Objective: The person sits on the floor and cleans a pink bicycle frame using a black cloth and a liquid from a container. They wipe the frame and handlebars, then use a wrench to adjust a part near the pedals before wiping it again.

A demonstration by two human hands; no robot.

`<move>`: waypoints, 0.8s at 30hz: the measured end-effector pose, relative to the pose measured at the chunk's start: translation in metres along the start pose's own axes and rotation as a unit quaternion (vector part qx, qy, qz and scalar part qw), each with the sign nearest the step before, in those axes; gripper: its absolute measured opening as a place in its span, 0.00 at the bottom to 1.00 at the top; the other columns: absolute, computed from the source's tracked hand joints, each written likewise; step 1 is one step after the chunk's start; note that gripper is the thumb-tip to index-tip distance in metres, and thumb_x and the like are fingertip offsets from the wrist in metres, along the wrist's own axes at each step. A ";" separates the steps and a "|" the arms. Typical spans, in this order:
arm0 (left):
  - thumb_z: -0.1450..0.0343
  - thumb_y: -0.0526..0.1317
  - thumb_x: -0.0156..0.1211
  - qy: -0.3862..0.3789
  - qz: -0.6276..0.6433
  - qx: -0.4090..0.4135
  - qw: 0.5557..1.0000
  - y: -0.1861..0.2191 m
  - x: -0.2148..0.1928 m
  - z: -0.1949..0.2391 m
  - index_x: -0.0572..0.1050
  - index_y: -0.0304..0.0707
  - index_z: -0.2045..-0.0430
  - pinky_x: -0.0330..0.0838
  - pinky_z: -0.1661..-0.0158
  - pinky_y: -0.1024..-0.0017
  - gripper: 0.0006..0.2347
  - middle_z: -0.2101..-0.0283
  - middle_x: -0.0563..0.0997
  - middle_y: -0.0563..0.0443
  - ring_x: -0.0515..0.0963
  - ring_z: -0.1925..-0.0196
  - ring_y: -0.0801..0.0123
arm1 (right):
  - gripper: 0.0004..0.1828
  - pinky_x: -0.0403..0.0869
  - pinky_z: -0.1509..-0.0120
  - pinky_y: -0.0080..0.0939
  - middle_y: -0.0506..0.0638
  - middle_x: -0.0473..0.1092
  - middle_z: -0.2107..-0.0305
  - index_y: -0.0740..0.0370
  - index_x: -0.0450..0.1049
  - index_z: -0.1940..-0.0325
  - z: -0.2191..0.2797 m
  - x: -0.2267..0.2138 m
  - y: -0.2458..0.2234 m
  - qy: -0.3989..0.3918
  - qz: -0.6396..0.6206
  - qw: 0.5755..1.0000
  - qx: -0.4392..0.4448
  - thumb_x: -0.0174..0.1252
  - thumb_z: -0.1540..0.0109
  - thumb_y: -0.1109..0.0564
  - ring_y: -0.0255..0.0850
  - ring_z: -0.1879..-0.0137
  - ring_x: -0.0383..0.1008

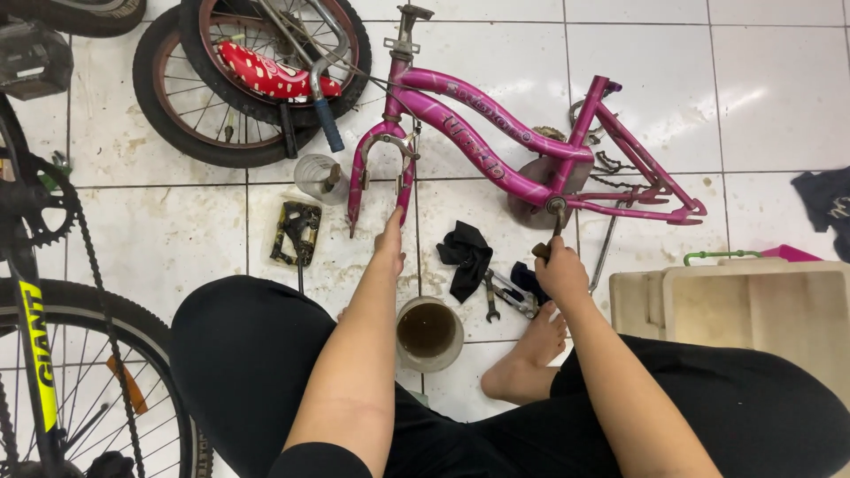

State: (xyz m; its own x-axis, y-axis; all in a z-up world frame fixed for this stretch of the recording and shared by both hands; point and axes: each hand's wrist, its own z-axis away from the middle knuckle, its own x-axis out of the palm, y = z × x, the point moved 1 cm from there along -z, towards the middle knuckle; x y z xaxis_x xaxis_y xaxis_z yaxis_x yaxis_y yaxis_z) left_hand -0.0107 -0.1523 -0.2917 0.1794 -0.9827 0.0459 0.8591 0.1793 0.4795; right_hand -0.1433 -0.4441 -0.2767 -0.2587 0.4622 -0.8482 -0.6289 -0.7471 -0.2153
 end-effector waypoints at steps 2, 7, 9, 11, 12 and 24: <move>0.36 0.63 0.65 0.007 0.001 -0.006 1.000 0.002 0.001 0.004 0.51 0.21 0.30 0.50 0.28 0.50 0.49 0.27 0.55 0.26 0.54 0.24 0.43 | 0.24 0.78 0.47 0.65 0.69 0.72 0.55 0.65 0.69 0.39 -0.004 0.001 0.005 0.002 0.005 1.000 -0.004 0.53 0.37 0.52 0.65 0.47 0.78; 0.38 0.63 0.67 0.015 -0.017 -0.002 1.000 0.010 0.008 0.018 0.53 0.20 0.31 0.51 0.28 0.52 0.50 0.28 0.56 0.24 0.55 0.24 0.41 | 0.24 0.77 0.46 0.65 0.68 0.73 0.54 0.64 0.69 0.39 -0.033 0.021 0.038 0.012 -0.002 1.000 0.012 0.53 0.37 0.51 0.65 0.45 0.78; 0.38 0.66 0.67 0.005 -0.026 -0.013 1.000 0.005 0.011 0.010 0.54 0.21 0.31 0.51 0.29 0.51 0.51 0.28 0.56 0.24 0.55 0.25 0.40 | 0.24 0.78 0.47 0.63 0.65 0.74 0.55 0.61 0.70 0.39 -0.038 0.024 0.049 0.017 0.006 0.999 0.030 0.53 0.37 0.49 0.62 0.46 0.79; 0.38 0.66 0.66 0.006 -0.020 -0.007 1.000 0.011 0.016 0.023 0.54 0.20 0.31 0.50 0.29 0.51 0.51 0.28 0.56 0.23 0.55 0.25 0.40 | 0.24 0.78 0.46 0.63 0.65 0.74 0.55 0.61 0.69 0.39 -0.037 0.021 0.048 0.017 0.013 0.999 0.030 0.53 0.37 0.49 0.62 0.46 0.78; 0.38 0.67 0.66 0.007 -0.016 -0.001 1.000 0.013 0.018 0.029 0.54 0.20 0.31 0.50 0.29 0.52 0.51 0.28 0.56 0.23 0.54 0.24 0.40 | 0.24 0.78 0.46 0.63 0.65 0.74 0.54 0.62 0.69 0.38 -0.036 0.020 0.048 0.018 0.019 0.999 0.032 0.53 0.37 0.49 0.62 0.45 0.78; 0.36 0.66 0.62 -0.002 0.031 0.036 0.999 0.039 0.034 0.049 0.57 0.22 0.31 0.48 0.27 0.49 0.47 0.26 0.53 0.25 0.50 0.23 0.41 | 0.20 0.77 0.48 0.67 0.64 0.74 0.56 0.62 0.69 0.42 -0.019 -0.001 0.020 0.046 0.024 0.998 0.042 0.52 0.36 0.52 0.65 0.49 0.79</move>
State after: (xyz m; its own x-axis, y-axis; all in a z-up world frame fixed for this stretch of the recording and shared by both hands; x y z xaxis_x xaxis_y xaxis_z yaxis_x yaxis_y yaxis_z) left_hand 0.0051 -0.1814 -0.2283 0.2284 -0.9702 0.0809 0.8093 0.2354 0.5382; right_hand -0.1419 -0.4687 -0.2894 -0.2244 0.3786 -0.8979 -0.6775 -0.7229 -0.1355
